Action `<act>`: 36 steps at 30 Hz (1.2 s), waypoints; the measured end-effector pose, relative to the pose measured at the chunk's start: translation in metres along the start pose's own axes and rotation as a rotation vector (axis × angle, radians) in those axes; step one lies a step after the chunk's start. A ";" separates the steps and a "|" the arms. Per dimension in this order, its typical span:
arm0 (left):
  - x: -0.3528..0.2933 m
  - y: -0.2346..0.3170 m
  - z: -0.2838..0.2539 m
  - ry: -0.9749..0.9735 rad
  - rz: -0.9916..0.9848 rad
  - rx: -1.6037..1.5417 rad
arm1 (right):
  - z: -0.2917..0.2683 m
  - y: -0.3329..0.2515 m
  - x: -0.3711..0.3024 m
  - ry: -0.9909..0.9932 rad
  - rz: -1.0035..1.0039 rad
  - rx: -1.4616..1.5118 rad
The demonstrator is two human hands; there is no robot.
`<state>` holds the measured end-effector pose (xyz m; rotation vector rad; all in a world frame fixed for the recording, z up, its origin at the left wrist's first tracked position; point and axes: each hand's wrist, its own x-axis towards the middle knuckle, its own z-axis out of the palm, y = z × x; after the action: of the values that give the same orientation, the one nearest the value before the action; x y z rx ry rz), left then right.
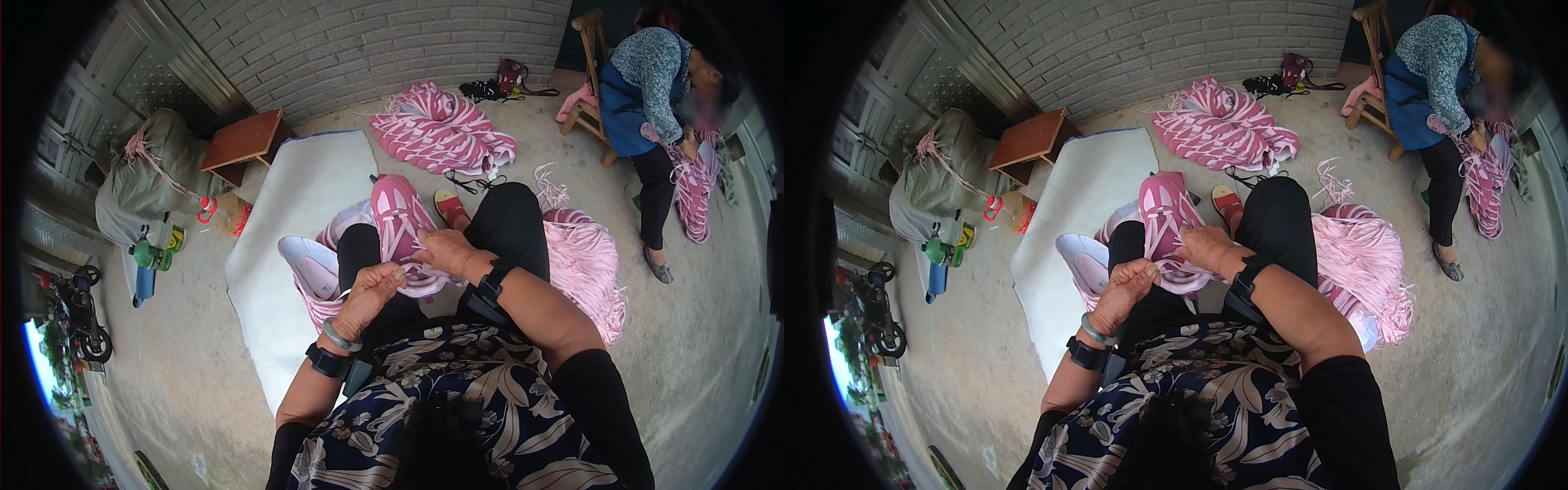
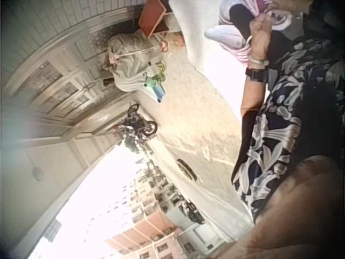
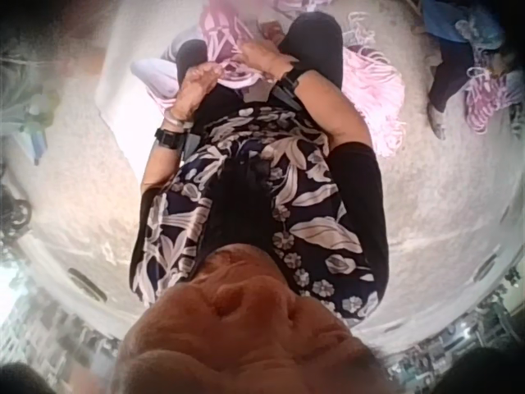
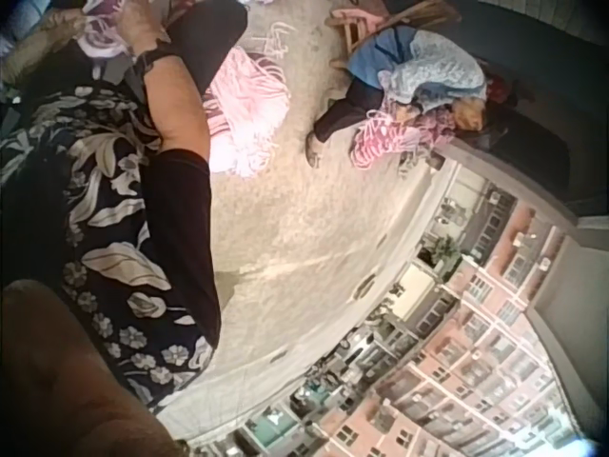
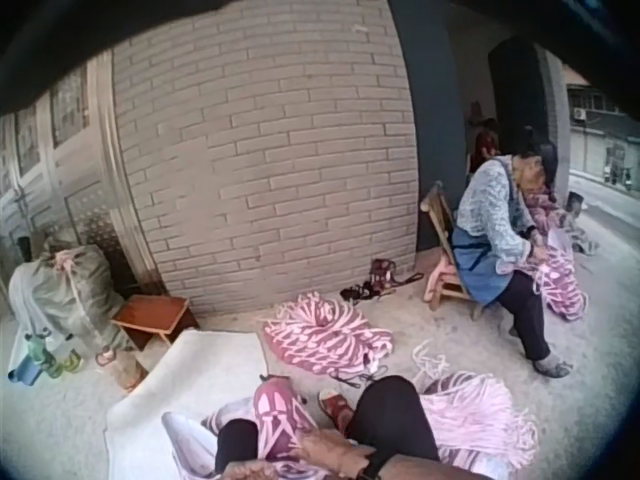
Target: The person threads pink shoelaces through the eyelets of a pink Reebok sneaker. They pull the laces tight and arrange them across the shoe tongue, repeating the process for multiple eyelets. The person works on a single shoe held in their lap while sitting on a small stool.
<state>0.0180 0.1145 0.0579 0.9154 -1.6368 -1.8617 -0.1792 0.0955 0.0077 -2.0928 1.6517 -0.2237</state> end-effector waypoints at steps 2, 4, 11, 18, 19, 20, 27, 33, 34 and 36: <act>0.000 0.002 0.002 -0.002 -0.011 0.003 | 0.001 0.001 0.001 0.000 0.002 0.033; 0.001 0.003 0.003 -0.001 -0.026 0.009 | 0.002 0.002 0.001 0.003 -0.006 0.033; 0.007 0.007 0.009 -0.010 -0.055 0.032 | 0.004 0.008 0.004 0.004 -0.030 0.063; 0.016 0.005 0.014 -0.074 0.081 0.238 | 0.006 0.009 0.003 0.064 -0.055 0.090; 0.018 0.005 0.014 -0.081 0.122 0.285 | 0.008 0.011 0.004 0.075 -0.074 0.090; 0.018 0.010 0.016 -0.120 0.113 0.340 | 0.009 0.014 0.004 0.085 -0.091 0.091; 0.038 0.007 0.003 -0.382 0.141 0.082 | 0.009 0.022 0.012 0.086 -0.142 0.083; 0.048 0.020 -0.009 -0.375 -0.161 -0.057 | 0.004 0.023 0.016 0.037 -0.114 0.090; 0.049 0.014 -0.009 -0.419 -0.107 -0.129 | 0.006 0.023 0.012 0.056 -0.115 0.091; 0.044 0.011 -0.009 -0.442 -0.183 -0.034 | 0.006 0.023 0.011 0.084 -0.109 0.097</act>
<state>-0.0046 0.0741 0.0610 0.6903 -1.8105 -2.3387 -0.1943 0.0831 -0.0098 -2.1284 1.5423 -0.4235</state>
